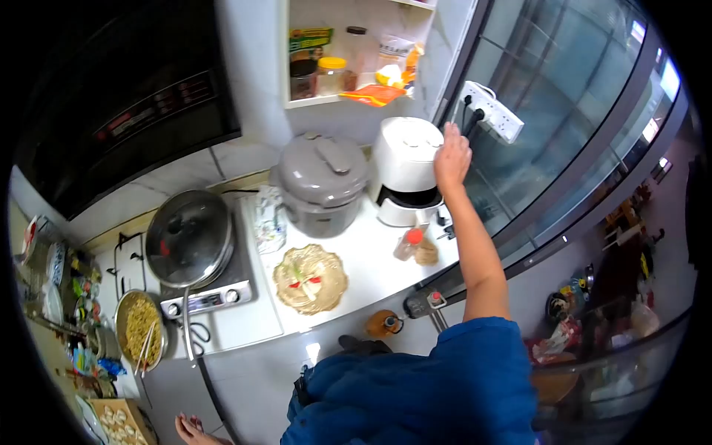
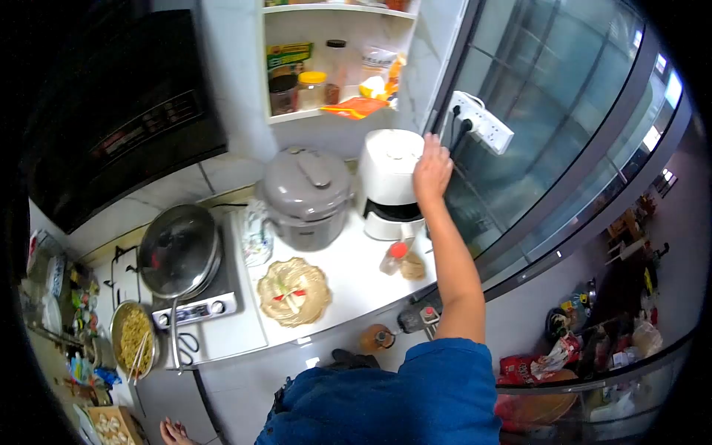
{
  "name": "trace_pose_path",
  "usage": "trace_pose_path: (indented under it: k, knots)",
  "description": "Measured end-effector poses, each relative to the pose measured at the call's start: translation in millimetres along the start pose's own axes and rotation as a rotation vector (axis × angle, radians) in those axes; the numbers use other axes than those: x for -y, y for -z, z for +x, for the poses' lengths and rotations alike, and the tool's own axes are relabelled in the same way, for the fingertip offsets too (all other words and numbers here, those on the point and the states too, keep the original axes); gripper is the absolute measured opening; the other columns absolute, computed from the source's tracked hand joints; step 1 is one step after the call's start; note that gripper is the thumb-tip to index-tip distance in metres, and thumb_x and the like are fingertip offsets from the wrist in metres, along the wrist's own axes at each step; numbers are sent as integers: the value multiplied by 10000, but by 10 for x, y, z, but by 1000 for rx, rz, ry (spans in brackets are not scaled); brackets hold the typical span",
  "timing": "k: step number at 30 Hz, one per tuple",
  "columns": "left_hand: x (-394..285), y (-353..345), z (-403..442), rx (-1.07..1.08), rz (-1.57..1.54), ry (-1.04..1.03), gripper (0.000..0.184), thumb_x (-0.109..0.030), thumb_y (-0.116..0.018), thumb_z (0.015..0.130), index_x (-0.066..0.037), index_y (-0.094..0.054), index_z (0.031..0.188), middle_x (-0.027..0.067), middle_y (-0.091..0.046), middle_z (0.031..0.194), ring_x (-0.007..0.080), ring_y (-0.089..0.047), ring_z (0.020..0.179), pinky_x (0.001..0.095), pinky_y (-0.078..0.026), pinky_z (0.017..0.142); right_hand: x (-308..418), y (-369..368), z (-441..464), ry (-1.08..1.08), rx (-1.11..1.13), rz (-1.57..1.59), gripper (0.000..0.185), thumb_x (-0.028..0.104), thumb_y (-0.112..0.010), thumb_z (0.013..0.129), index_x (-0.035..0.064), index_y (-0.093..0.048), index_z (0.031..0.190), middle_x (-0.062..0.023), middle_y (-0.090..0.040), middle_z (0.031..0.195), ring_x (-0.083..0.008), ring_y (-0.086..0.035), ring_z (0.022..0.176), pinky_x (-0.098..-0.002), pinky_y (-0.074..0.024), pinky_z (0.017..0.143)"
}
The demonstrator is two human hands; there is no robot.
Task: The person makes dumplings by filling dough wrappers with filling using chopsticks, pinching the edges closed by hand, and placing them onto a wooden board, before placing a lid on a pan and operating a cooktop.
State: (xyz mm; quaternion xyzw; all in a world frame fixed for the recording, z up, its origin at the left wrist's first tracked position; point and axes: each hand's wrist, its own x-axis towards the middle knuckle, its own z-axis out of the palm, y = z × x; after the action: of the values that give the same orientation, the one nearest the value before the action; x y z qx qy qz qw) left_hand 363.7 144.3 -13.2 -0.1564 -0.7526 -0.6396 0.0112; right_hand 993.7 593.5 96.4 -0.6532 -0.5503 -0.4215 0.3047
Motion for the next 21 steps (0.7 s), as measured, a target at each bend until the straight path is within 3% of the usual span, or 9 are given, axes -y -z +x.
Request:
trace_pose_path:
  k: [1, 2, 11, 13, 14, 15, 17, 19, 21]
  knots:
    - [81, -211, -35, 62, -31, 28, 290, -104, -587, 889, -9, -586, 1163, 188, -661, 994, 253, -650, 812, 342, -529, 691, -350, -124, 35, 16, 10, -141, 387, 85, -489, 814, 13, -549, 1189, -142, -521, 1277, -289, -535, 1014, -412, -450, 795]
    - [165, -480, -91, 68, -93, 220, 302, -219, -503, 953, -7, -538, 1165, 92, -609, 1096, 165, -567, 865, 282, -460, 806, -679, -258, 77, 28, 98, -224, 388, 104, -494, 819, 23, -551, 1194, -127, -500, 1309, -270, -530, 1017, -393, -447, 776]
    - [-373, -1575, -672, 357, -173, 40, 265, -184, -496, 954, 7, -561, 1126, 97, -606, 1060, 152, -569, 848, 284, -474, 783, -2034, -1019, 221, 62, 387, -509, 405, 148, -480, 856, 73, -545, 1249, -31, -409, 1421, -206, -517, 1040, -371, -425, 816]
    - [-586, -1635, -770, 309, -161, 53, 253, -164, -499, 949, 16, -564, 1114, 101, -606, 1049, 159, -579, 861, 287, -485, 784, -2019, -985, 288, 57, 305, -399, 367, 128, -478, 870, 29, -550, 1216, -144, -641, 1060, -271, -619, 754, -406, -477, 684]
    - [-709, -1616, -829, 291, -167, 82, 251, -162, -503, 946, 18, -565, 1109, 103, -608, 1039, 165, -583, 870, 291, -488, 786, -2048, -1027, 232, 143, 97, -304, 353, 132, -473, 886, 17, -549, 1211, -160, -662, 903, -293, -622, 663, -417, -480, 622]
    - [-798, -1647, -885, 254, -182, 106, 249, -161, -508, 943, 20, -566, 1104, 105, -610, 1030, 170, -586, 878, 295, -492, 788, -1775, -771, 329, 22, 309, -365, 356, 133, -467, 891, 18, -543, 1219, -157, -660, 967, -295, -641, 714, -417, -495, 630]
    - [-820, -1605, -899, 182, -196, 121, 226, -144, -522, 927, 21, -582, 1068, 110, -623, 995, 168, -598, 815, 282, -494, 752, -1826, -944, 258, 15, 364, -421, 378, 122, -466, 872, 34, -534, 1233, -167, -622, 1132, -313, -661, 787, -405, -531, 660]
    - [-768, -1491, -905, 154, -193, 149, 205, -139, -530, 924, 7, -596, 1052, 104, -633, 1000, 157, -599, 783, 272, -488, 717, -1500, -823, 247, 56, 120, -171, 407, 85, -480, 847, 40, -527, 1248, -208, -539, 1246, -354, -588, 1039, -418, -488, 846]
    - [-688, -1390, -903, 122, -208, 163, 184, -126, -519, 928, 3, -599, 1031, 94, -635, 974, 146, -593, 764, 263, -480, 696, -683, -418, 278, 206, -49, 145, 389, 39, -506, 826, 12, -541, 1213, -214, -548, 1219, -369, -547, 1083, -420, -441, 925]
